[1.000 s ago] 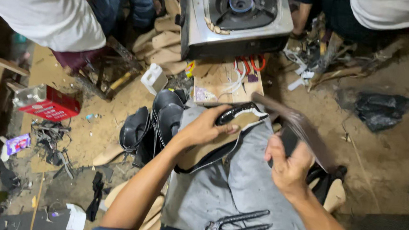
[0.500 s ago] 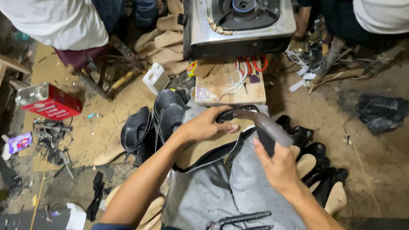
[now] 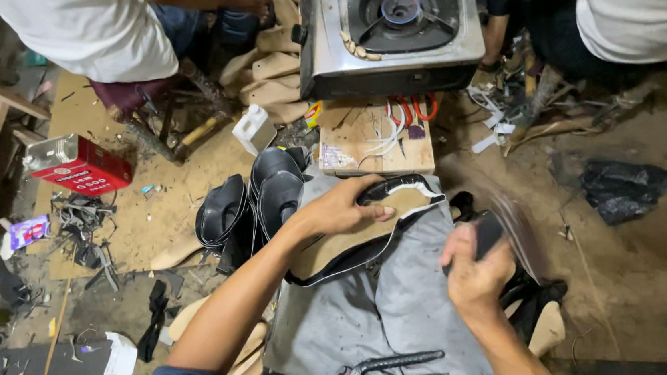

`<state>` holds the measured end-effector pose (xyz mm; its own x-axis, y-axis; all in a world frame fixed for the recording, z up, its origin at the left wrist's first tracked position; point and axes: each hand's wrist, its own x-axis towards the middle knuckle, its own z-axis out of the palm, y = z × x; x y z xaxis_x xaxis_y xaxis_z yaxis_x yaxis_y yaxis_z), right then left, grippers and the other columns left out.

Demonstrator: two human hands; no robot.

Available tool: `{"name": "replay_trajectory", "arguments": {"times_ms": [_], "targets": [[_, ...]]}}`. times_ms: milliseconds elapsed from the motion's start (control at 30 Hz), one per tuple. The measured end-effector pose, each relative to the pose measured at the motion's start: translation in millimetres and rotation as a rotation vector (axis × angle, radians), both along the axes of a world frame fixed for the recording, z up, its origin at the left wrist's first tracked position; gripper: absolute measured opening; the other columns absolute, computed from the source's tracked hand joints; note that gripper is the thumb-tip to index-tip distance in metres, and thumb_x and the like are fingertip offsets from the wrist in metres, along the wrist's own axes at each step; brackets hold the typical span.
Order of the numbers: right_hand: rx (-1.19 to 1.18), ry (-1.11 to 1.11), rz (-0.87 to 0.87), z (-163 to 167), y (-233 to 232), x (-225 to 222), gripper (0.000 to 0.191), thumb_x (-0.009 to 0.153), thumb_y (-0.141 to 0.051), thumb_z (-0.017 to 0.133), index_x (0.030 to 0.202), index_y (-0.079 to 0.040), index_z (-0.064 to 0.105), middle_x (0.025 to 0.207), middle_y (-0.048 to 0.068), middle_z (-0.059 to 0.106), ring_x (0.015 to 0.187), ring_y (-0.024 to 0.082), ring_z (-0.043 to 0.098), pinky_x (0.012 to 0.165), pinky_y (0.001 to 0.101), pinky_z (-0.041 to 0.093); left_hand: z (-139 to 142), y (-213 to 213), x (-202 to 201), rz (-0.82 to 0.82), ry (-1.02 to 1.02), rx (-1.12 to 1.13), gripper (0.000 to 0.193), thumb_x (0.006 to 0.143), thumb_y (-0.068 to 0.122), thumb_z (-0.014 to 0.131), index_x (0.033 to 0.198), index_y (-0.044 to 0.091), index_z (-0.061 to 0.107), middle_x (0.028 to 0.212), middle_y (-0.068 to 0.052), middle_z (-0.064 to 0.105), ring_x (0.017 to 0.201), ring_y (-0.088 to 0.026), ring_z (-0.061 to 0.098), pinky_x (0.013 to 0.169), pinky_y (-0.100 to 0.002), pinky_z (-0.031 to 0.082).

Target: The person sits on the floor holding a black shoe upper over a wooden last on their lap. They hammer the shoe with a cobbler's hammer, heat the upper over a gas burner, press and shape the leather around the last, then pull the upper off the last and continue hammering the sole edge.

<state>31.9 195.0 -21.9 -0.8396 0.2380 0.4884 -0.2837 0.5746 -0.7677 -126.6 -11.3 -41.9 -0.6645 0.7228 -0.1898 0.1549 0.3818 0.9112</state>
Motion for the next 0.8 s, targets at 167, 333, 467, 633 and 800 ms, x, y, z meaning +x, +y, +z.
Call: {"name": "replay_trajectory", "arguments": {"times_ms": [167,333,467,633,800], "targets": [[-0.479,-0.281,-0.08,-1,6,-8,0.015,0.1,-0.016,0.06,0.105,-0.002,0.056,0.064,0.001,0.057,0.047,0.012,0.053,0.044,0.0313,0.047,3,-1,0,-0.031,-0.049,0.024,0.072,0.083,0.046,0.076,0.136,-0.001,0.059,0.118,-0.015,0.074,0.109,-0.021,0.066,0.097,-0.033,0.051],[-0.54,-0.386,-0.108,-5,-11,-4,0.017,0.099,-0.016,0.06,0.105,-0.001,0.054,0.066,0.004,0.055,0.047,0.012,0.052,0.042,0.0299,0.046,4,-8,-5,-0.035,0.006,-0.011,0.069,0.084,0.044,0.077,0.135,-0.001,0.06,0.122,-0.013,0.072,0.111,-0.021,0.066,0.097,-0.033,0.051],[-0.615,-0.316,-0.112,0,0,-1,0.019,0.102,-0.02,0.061,0.102,-0.002,0.057,0.066,0.004,0.058,0.048,0.012,0.055,0.045,0.0299,0.049,1,-2,-1,-0.031,-0.036,0.059,0.068,0.084,0.042,0.079,0.134,-0.001,0.059,0.119,-0.013,0.073,0.11,-0.02,0.065,0.097,-0.032,0.05],[-0.229,-0.451,-0.043,11,-18,-5,0.02,0.096,-0.018,0.064,0.104,-0.002,0.057,0.06,0.003,0.054,0.044,0.014,0.051,0.041,0.0315,0.042,0,-11,3,0.008,-0.025,0.02,0.064,0.085,0.041,0.077,0.132,0.0,0.061,0.114,-0.013,0.073,0.103,-0.02,0.066,0.092,-0.033,0.052],[-0.294,-0.028,0.008,14,-25,4,0.017,0.106,-0.02,0.062,0.103,-0.004,0.057,0.068,0.003,0.058,0.055,0.011,0.057,0.054,0.0309,0.047,-5,-9,15,0.0,0.026,0.083,0.062,0.087,0.039,0.076,0.131,-0.001,0.061,0.108,-0.013,0.074,0.098,-0.018,0.066,0.091,-0.032,0.053]]}}
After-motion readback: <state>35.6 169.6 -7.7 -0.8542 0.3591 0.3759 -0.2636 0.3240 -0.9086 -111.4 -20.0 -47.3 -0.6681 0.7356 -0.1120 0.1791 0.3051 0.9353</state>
